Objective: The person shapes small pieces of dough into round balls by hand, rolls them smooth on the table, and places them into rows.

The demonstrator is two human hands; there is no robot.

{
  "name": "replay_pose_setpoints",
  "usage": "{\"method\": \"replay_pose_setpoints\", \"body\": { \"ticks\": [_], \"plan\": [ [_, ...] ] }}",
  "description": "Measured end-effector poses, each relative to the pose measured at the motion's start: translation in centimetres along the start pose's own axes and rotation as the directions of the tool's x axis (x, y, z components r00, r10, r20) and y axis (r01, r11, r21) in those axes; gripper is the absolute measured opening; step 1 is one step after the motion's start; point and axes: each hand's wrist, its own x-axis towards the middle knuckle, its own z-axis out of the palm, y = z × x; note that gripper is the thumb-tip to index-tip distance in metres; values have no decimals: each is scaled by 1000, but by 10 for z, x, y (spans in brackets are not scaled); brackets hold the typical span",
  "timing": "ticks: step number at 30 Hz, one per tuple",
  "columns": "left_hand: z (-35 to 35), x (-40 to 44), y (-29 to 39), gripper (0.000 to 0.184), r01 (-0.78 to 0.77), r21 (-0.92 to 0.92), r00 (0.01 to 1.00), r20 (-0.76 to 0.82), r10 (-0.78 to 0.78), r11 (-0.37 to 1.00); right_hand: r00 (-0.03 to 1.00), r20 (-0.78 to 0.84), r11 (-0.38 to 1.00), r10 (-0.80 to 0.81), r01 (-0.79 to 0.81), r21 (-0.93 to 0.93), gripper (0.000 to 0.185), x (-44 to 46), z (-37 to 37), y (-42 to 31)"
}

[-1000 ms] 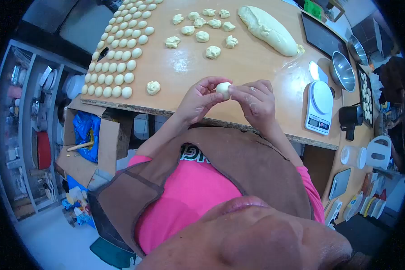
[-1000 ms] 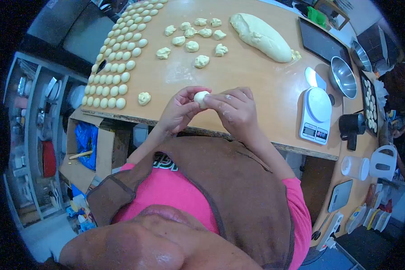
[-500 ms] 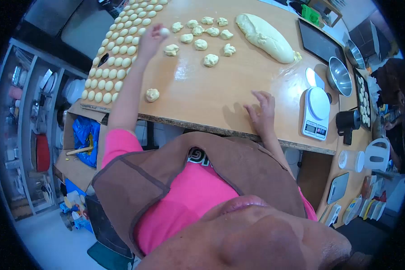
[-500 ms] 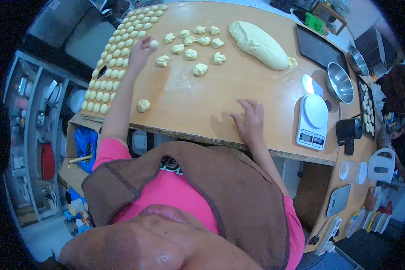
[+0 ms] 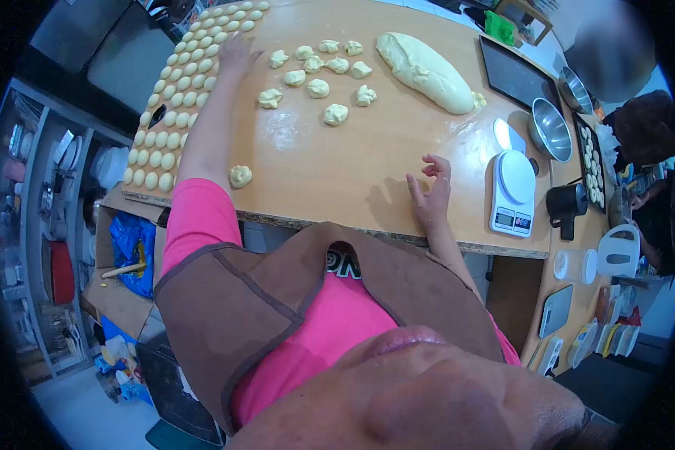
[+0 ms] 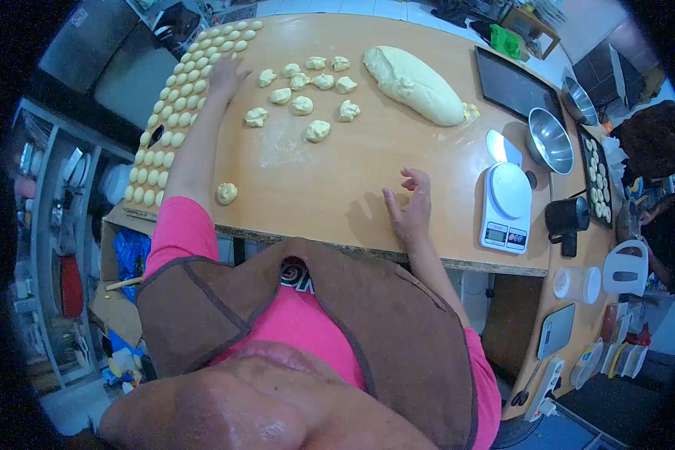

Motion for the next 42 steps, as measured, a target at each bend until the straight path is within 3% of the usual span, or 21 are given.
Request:
{"method": "replay_pose_setpoints", "body": {
  "ticks": [1,4,5,7,11,13,16,17,19,20,22,23,25,27,30,31,32,34,37,41,42],
  "plan": [
    [13,8,1,45,-97,-168,992,-98,81,981,1000,21,1000,9,-9,-3,50,0,0,0],
    [56,17,16,42,-268,-435,959,-33,283,859,999,35,1000,21,-21,6,50,-1,2,2],
    [54,20,18,42,-271,-438,958,-37,284,857,999,26,999,28,-28,20,50,-1,1,4],
    [24,18,31,40,-125,-385,940,248,233,914,999,6,999,34,-34,27,50,-1,0,1],
    [24,33,20,35,-364,-300,927,-24,374,882,999,-12,999,37,-37,25,48,-2,0,2],
    [-51,22,51,26,-159,-471,967,-252,40,868,999,-6,999,44,-43,31,48,0,-1,0],
    [-115,-12,113,25,-155,-701,980,-198,18,696,997,-29,994,71,-69,86,47,1,-5,-2],
    [-109,-34,142,23,-323,-885,946,-297,128,335,994,-65,988,86,-76,138,46,2,-6,0],
    [-117,-113,203,25,-303,-793,883,-26,468,528,987,-96,972,128,-106,208,43,3,-6,12],
    [-94,-136,226,34,-246,-874,630,184,754,419,979,-118,940,168,-123,317,40,4,-7,16],
    [-109,-206,244,62,-759,-504,407,126,905,412,969,-132,888,209,-131,441,32,9,-10,14],
    [-117,-208,244,62,-762,-513,391,123,912,396,980,-119,902,157,-93,421,30,18,-18,7],
    [-148,-199,227,68,-710,-394,665,-103,740,583,990,-128,943,58,-12,333,25,42,-36,-17],
    [-162,-182,189,85,-634,-565,772,-420,477,528,978,-123,941,-167,196,276,26,70,-46,-58],
    [-166,-169,155,80,-605,-764,774,-630,-56,225,937,148,946,-318,303,113,32,83,-9,-59],
    [-163,-170,147,74,-653,-751,721,-657,-218,103,798,431,854,-420,509,-111,38,63,16,-39],
    [-157,-175,138,74,-652,-751,722,-656,-219,99,600,698,656,-392,714,-245,45,42,38,-17],
    [-143,-196,118,62,-574,-743,688,-665,-290,344,529,817,826,-228,549,-125,54,8,23,-17],
    [-118,-236,104,63,-460,-823,733,-564,-380,334,484,871,804,-80,548,-231,63,25,-21,10],
    [-89,-247,111,61,-413,-755,750,-599,-281,509,610,778,716,-149,609,-340,68,65,31,8],
    [-87,-245,112,59,-452,-722,722,-641,-261,524,671,712,834,-207,502,-230,69,60,54,-1]
  ]
}}
